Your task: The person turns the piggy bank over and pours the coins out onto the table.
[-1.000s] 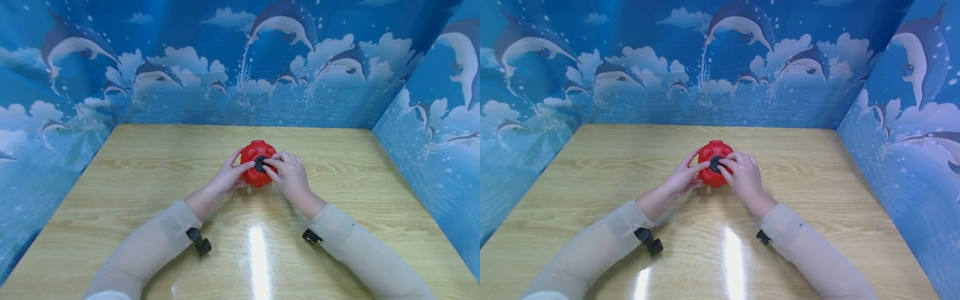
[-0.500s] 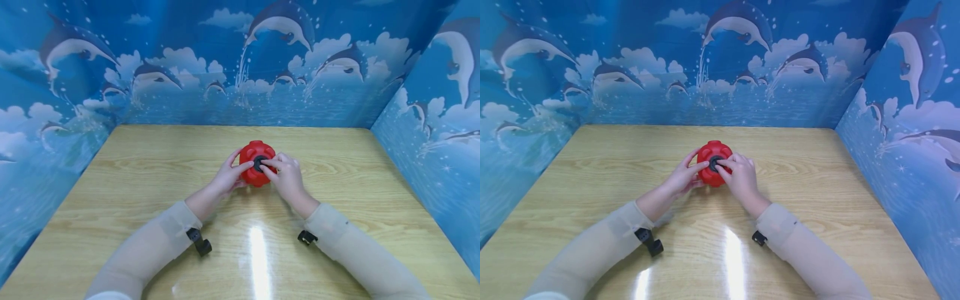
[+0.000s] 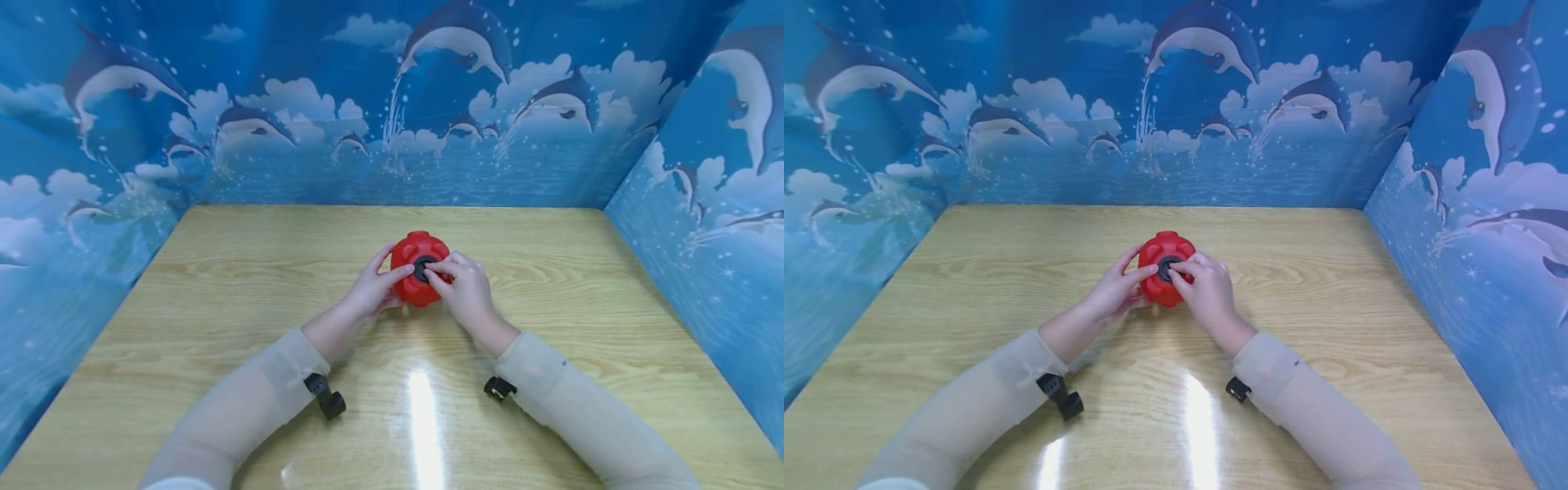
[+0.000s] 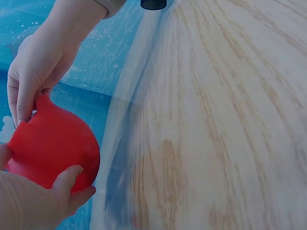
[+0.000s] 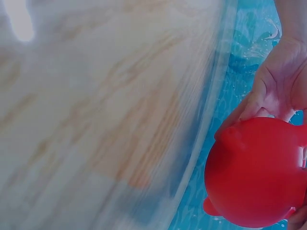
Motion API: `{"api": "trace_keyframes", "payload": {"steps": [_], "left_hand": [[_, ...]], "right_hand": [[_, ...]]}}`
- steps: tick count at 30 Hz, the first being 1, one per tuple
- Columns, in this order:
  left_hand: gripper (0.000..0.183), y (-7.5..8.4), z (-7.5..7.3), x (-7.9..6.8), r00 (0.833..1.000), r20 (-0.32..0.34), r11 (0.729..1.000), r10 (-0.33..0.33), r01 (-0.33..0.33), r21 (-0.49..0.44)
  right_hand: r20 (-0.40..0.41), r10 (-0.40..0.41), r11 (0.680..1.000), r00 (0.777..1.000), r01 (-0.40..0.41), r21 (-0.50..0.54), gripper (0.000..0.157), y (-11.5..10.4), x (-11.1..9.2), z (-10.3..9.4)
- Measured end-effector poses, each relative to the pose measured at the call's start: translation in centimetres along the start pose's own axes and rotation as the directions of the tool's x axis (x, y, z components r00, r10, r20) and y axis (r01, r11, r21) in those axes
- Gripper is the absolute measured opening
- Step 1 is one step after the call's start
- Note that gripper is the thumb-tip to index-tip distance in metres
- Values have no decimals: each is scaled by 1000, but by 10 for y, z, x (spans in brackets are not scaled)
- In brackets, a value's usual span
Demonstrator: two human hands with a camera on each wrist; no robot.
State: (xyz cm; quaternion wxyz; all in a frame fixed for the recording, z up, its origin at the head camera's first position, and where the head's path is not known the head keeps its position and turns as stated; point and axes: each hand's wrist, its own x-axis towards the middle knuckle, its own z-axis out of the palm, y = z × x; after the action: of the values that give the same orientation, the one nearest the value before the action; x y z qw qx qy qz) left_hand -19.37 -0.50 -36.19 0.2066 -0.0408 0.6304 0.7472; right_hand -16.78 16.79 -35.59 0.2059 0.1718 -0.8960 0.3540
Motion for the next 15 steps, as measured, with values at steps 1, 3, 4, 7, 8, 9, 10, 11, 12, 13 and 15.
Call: {"api": "trace_keyframes", "payload": {"steps": [1,3,4,7,8,9,10,11,12,13,15], "left_hand": [[70,0,0,0,1000,0,1000,-3,3,0],[71,0,0,0,1000,-1,1000,-5,5,9],[71,0,0,0,1000,-3,1000,-7,7,15],[72,0,0,-1,1000,-4,1000,-12,12,24],[73,0,0,0,1000,-4,1000,-11,11,28],[72,0,0,0,1000,-3,1000,-12,12,29],[72,0,0,0,1000,-3,999,-11,11,30],[72,0,0,0,1000,-1,999,-9,9,32],[72,0,0,0,1000,1,999,-9,9,34],[72,0,0,0,1000,2,999,-9,9,36],[71,0,-1,0,1000,4,999,-13,13,37]], "right_hand": [[3,5,1000,1000,-5,5,20,0,0,0],[11,16,1000,1000,-16,10,19,0,0,0],[15,21,1000,1000,-21,12,19,0,-1,0],[28,36,999,999,-36,13,19,-1,-1,0],[30,38,999,999,-39,11,19,-1,-1,-1],[33,40,999,999,-40,9,19,-2,-1,-1],[35,40,999,999,-40,6,18,-2,-1,-1],[37,39,999,999,-39,2,18,-2,-1,-1],[39,36,999,999,-36,-2,18,-2,-1,-1],[40,33,999,999,-33,-6,18,-2,0,-1],[43,27,1000,999,-26,-13,18,-2,0,-1]]}}
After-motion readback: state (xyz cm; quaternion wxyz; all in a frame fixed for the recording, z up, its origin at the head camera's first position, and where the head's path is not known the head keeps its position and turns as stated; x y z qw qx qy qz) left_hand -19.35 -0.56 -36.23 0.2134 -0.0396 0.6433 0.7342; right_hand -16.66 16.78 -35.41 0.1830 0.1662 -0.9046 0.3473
